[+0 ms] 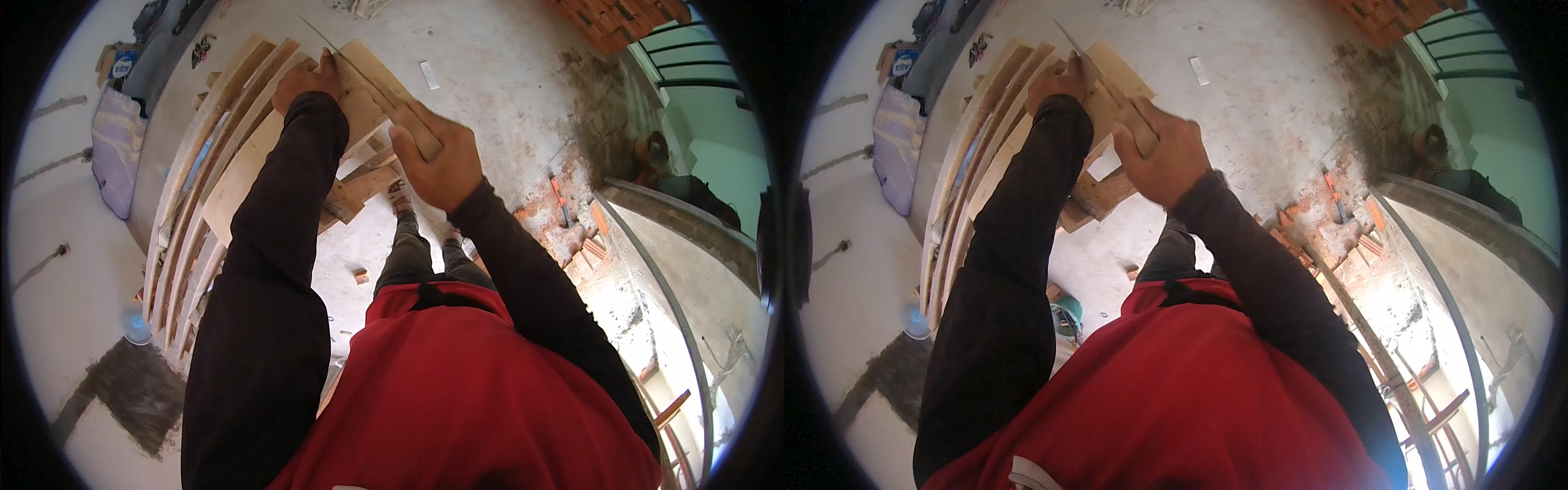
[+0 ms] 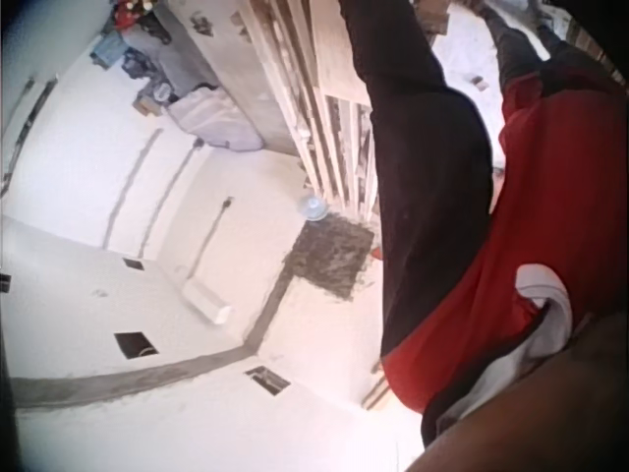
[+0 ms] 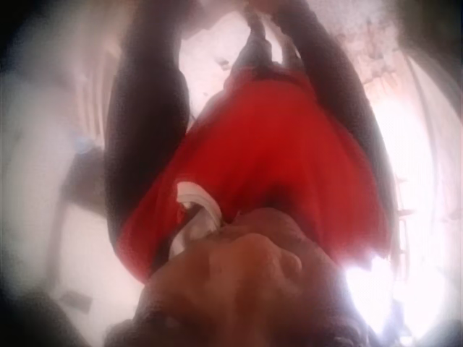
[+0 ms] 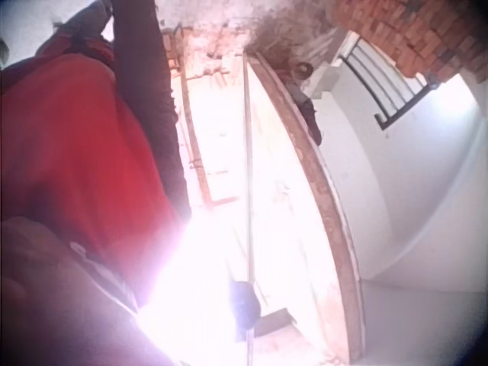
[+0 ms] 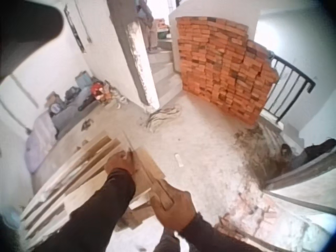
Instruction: The person saws a wooden board with a handsaw while holding it steady with one hand on a support.
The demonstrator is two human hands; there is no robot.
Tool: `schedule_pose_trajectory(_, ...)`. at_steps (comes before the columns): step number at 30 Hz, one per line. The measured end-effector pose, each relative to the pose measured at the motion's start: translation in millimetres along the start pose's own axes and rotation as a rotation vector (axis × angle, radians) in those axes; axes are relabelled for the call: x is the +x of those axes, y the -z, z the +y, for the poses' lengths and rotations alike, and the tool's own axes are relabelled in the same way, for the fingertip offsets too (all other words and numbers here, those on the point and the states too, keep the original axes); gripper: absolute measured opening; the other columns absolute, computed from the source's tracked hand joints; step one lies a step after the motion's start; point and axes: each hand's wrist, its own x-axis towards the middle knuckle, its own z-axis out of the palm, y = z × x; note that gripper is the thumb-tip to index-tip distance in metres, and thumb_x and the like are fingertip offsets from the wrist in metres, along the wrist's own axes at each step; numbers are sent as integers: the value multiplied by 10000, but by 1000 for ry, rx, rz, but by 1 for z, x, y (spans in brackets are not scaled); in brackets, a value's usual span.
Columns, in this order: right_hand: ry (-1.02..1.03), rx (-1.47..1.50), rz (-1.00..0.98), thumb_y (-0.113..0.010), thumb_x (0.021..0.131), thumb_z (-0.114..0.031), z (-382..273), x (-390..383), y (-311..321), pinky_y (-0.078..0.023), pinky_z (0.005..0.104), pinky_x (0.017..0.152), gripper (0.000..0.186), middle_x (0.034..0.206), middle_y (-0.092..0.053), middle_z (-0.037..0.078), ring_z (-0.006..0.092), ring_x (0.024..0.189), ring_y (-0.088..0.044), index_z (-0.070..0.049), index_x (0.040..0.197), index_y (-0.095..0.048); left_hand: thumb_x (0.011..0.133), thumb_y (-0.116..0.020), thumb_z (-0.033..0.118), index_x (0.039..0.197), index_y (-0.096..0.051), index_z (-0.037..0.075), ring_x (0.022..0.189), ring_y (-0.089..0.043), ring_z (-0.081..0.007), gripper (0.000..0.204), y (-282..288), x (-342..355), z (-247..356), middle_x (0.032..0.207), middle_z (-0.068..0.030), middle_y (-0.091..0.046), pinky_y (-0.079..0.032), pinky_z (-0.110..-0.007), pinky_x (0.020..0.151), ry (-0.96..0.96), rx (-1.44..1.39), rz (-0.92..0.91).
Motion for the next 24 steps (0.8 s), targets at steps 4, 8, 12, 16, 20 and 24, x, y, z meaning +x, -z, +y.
schedule_pose_trajectory(4, -289, 118, -149, -634, 899, -123, -42, -65, 57, -555, 331, 733, 487, 915, -708, 216, 262, 815, -733, 35, 1348, -530, 898, -501, 649, 1119, -764, 203, 1090, -677, -283, 563, -2, -1, -15, 1098, -89, -741, -480, -430, 956, 18, 8, -1)
schedule_pose_trajectory(8, -267, 78, -197, -619, 908, -109, -62, -77, 80, -553, 319, 725, 475, 929, -708, 196, 238, 825, -727, 62, 1341, -523, 893, -504, 649, 1128, -763, 202, 1093, -676, -287, 567, 0, -1, -16, 1106, -100, -738, -480, -434, 956, 26, 24, -13)
schedule_pose_trajectory(12, -36, 0, -6, -630, 913, -164, 4, -3, 3, -533, 406, 631, 300, 858, -660, 226, 403, 726, -646, -17, 1173, -599, 891, -496, 658, 1142, -757, 199, 1102, -673, -289, 585, 5, -3, 8, 1114, -99, -736, -479, -432, 957, 30, 11, -35)
schedule_pose_trajectory(16, -197, 72, -99, -627, 911, -159, -24, -19, 18, -546, 391, 652, 350, 895, -686, 227, 375, 732, -686, 7, 1218, -593, 892, -484, 665, 1165, -746, 201, 1110, -672, -290, 599, -2, 1, -7, 1122, -97, -735, -482, -431, 955, 24, 15, -28)
schedule_pose_trajectory(20, -200, -10, -201, -624, 909, -90, -65, -88, 84, -562, 326, 740, 475, 1056, -716, 205, 233, 868, -736, 49, 1350, -517, 891, -480, 672, 1174, -743, 205, 1114, -671, -286, 605, 0, 1, -15, 1125, -98, -734, -481, -430, 960, 33, 45, -31)
schedule_pose_trajectory(24, -163, 95, -171, -616, 906, -98, -43, -39, 44, -545, 361, 665, 410, 913, -693, 209, 290, 763, -719, 36, 1287, -545, 894, -476, 672, 1168, -744, 200, 1111, -672, -288, 608, 1, 1, -15, 1127, -103, -733, -473, -428, 974, 26, 23, -26)
